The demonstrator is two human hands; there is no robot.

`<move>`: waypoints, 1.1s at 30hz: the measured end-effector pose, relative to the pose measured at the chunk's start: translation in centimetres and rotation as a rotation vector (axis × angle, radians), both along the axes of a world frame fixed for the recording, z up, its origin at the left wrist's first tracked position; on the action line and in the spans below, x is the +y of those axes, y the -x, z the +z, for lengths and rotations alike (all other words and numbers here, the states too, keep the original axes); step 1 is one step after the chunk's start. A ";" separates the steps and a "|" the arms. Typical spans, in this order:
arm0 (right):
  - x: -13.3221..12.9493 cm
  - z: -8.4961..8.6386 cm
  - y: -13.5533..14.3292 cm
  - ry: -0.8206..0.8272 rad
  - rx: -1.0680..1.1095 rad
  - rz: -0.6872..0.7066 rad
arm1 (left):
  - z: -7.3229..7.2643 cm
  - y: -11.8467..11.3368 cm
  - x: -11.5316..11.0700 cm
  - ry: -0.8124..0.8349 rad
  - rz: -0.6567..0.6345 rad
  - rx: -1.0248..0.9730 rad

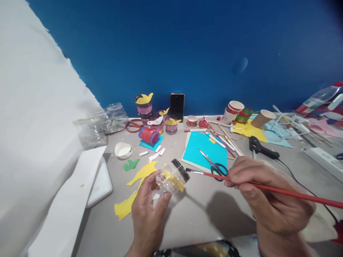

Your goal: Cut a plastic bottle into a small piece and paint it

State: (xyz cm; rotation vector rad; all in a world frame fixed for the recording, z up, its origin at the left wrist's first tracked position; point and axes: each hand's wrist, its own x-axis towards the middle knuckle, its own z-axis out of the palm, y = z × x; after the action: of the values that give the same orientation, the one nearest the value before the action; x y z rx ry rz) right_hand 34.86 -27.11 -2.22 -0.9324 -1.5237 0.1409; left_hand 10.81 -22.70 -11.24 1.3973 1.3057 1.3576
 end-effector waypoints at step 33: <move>-0.4 -0.3 0.0 -0.054 -0.079 0.008 | 1.3 -0.1 -0.2 0.113 -0.117 0.007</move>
State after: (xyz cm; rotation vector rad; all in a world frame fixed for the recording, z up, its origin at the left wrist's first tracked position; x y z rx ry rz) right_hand 34.82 -27.47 -2.51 -0.8981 -1.5960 0.0688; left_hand 10.95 -22.94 -9.96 1.3797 1.2650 1.1843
